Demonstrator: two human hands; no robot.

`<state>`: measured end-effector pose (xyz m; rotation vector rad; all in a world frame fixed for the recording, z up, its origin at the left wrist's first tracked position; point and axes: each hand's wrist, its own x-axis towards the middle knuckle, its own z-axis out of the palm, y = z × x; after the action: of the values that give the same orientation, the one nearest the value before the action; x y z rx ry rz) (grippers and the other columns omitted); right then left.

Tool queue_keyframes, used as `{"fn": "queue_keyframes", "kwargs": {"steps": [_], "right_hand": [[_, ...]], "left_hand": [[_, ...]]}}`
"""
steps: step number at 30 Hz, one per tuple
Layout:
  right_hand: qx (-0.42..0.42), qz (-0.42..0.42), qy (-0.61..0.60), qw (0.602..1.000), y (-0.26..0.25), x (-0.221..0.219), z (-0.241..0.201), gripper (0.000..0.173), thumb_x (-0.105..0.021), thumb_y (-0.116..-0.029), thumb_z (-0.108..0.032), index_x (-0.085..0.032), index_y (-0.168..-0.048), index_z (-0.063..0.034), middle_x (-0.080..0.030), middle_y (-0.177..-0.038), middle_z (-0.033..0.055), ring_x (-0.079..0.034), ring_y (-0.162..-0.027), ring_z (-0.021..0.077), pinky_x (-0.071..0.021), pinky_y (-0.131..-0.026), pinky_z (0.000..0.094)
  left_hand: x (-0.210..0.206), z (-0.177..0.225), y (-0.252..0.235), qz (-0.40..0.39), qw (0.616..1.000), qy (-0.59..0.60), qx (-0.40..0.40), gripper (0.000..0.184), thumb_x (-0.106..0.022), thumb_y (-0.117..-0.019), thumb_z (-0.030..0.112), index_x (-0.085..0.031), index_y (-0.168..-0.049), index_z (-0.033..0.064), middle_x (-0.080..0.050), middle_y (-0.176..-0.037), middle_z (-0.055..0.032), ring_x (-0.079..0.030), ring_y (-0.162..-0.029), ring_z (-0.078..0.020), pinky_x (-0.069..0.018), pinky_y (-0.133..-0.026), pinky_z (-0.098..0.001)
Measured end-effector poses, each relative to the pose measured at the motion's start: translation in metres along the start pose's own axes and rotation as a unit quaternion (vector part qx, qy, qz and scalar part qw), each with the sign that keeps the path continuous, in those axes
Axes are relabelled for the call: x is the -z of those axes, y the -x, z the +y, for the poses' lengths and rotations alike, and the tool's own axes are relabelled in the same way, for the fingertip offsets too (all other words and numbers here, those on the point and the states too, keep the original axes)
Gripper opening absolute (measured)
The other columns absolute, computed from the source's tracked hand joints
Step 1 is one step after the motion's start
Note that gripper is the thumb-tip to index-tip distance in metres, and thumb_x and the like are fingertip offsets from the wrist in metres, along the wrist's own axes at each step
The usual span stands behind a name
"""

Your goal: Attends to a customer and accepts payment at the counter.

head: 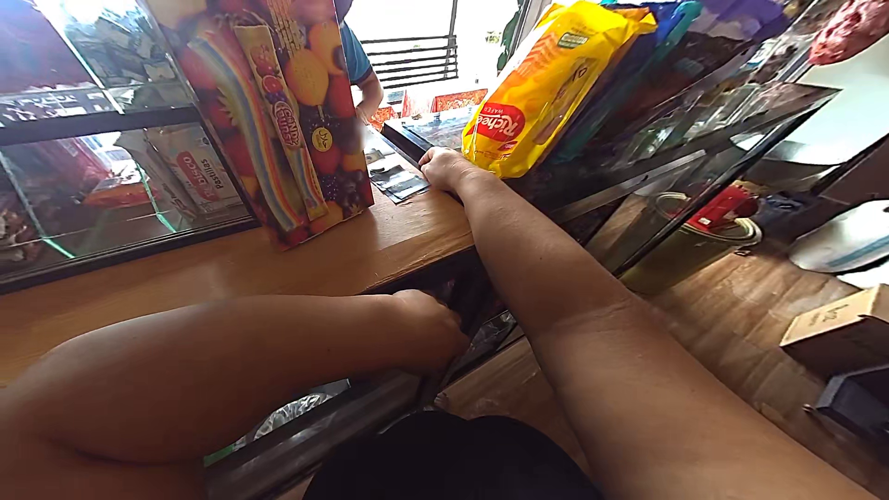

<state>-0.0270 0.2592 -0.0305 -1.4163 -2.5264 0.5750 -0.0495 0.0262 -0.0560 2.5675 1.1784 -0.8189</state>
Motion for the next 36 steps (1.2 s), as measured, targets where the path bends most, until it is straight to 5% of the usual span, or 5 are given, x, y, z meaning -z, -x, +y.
{"fn": "queue_keyframes", "kwargs": {"steps": [11, 29, 36], "right_hand": [[0.011, -0.001, 0.014, 1.000, 0.000, 0.001, 0.000, 0.039, -0.043, -0.1057, -0.013, -0.058, -0.141, -0.0074, -0.059, -0.142, 0.0177, -0.052, -0.138, 0.0315, -0.0399, -0.112, 0.0538], [0.037, -0.009, -0.028, 0.999, -0.003, 0.002, 0.003, 0.042, -0.043, -0.1110, -0.031, -0.060, -0.135, -0.0008, -0.062, -0.135, 0.0216, -0.058, -0.130, 0.0329, -0.0442, -0.108, 0.0537], [0.030, -0.010, -0.029, 0.999, -0.003, 0.001, 0.002, 0.043, -0.043, -0.1108, -0.032, -0.059, -0.135, -0.0011, -0.062, -0.134, 0.0221, -0.058, -0.130, 0.0335, -0.0445, -0.108, 0.0541]], "left_hand": [[0.001, 0.000, 0.000, -0.006, 1.000, 0.005, 0.002, 0.046, -0.053, -0.1073, 0.026, -0.050, -0.152, 0.0145, -0.049, -0.154, -0.0158, -0.049, -0.140, -0.0397, -0.0439, -0.107, -0.0605], [0.009, 0.006, -0.002, -0.035, 0.999, -0.015, 0.038, 0.047, -0.049, -0.1093, 0.027, -0.045, -0.155, 0.0171, -0.046, -0.157, -0.0151, -0.043, -0.145, -0.0382, -0.0404, -0.112, -0.0581], [0.011, 0.007, 0.000, -0.044, 0.998, -0.021, 0.038, 0.049, -0.052, -0.1072, 0.019, -0.044, -0.156, 0.0176, -0.044, -0.159, -0.0141, -0.043, -0.145, -0.0375, -0.0409, -0.113, -0.0573]]}}
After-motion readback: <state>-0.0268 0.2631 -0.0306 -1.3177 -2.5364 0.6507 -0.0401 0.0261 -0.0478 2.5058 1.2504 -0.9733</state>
